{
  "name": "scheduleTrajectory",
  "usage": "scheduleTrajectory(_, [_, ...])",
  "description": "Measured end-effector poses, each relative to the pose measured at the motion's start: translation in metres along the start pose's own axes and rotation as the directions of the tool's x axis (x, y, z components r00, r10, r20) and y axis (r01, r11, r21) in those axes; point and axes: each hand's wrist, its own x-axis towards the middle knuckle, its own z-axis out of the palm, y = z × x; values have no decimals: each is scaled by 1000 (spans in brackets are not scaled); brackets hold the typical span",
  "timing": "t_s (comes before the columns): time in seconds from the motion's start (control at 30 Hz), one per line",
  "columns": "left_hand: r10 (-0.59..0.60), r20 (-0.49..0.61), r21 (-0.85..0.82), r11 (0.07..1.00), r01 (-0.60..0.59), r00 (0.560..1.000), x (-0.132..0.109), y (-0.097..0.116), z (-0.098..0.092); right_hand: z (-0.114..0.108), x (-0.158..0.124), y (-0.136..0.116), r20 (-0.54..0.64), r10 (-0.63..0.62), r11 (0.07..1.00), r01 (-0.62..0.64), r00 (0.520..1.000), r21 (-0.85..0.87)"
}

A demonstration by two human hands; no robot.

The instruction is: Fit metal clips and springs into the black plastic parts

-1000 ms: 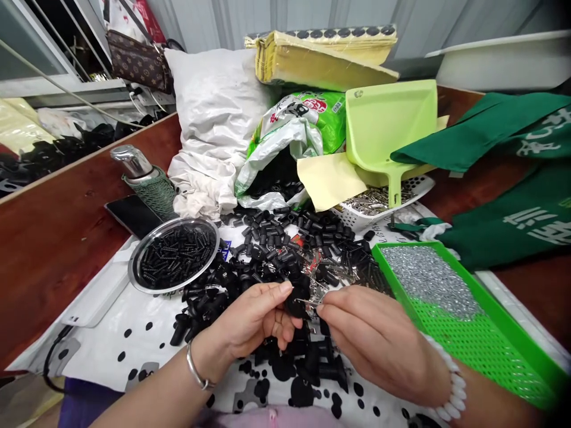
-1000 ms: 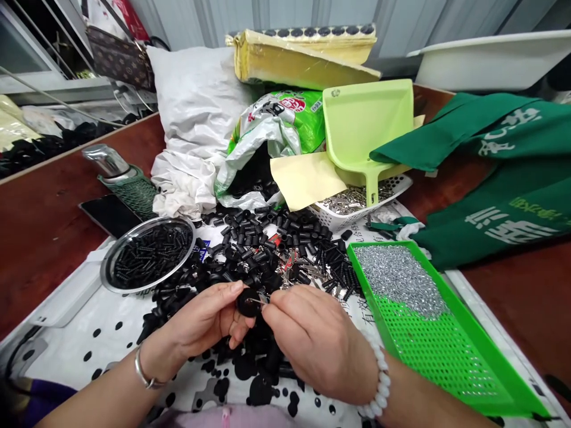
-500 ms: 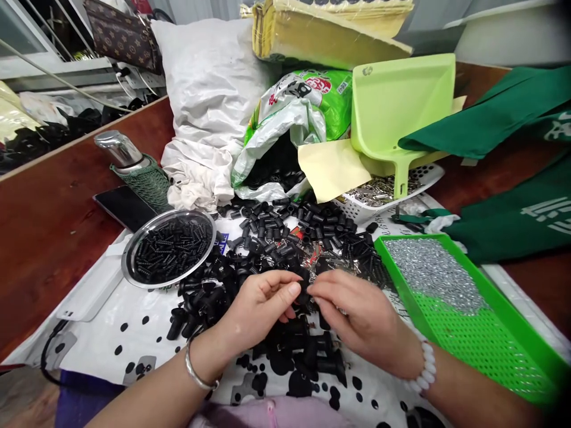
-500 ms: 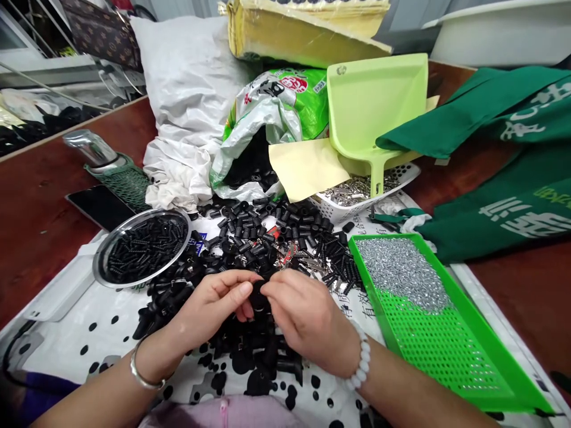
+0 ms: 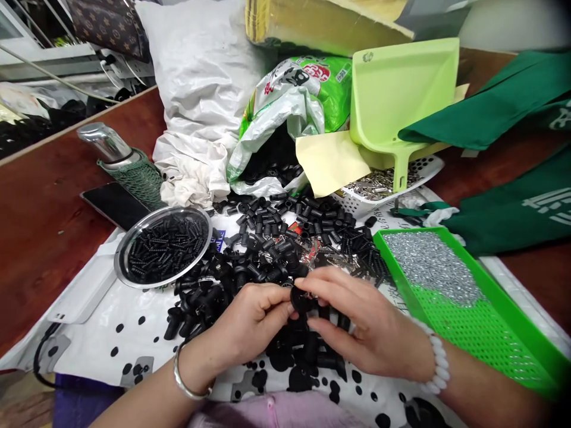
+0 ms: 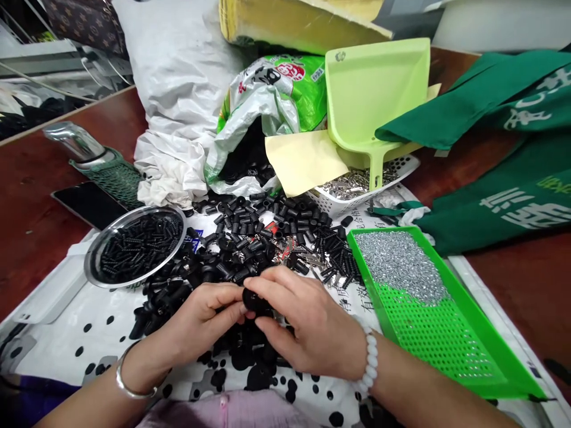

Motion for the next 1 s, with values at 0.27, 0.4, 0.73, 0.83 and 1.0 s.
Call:
scheduleTrajectory(0.27, [-89,123,-233,966,115,988,-7,-4,-1,-11,12,3,279,-34,998,48,960,-44])
scheduleTrajectory(0.4, [-33,78,-191,981,47,996,-8,-2,-2,-3,12,-2,191,37,996,-21,981,-87])
scheduleTrajectory(0.73, [184,-191,91,981,-169,964,-12,-9,11,6,12,-20,-116,126,979,-143,985,-148])
scheduleTrajectory(0.83, [192,-233,87,980,-176,953,-14,-11,13,10,13,-22,-189,89,976,-124,978,-180])
scheduleTrajectory(1.0, [198,-299,56,980,-190,933,-13,-11,15,16,15,-23,-192,119,974,-152,974,-170])
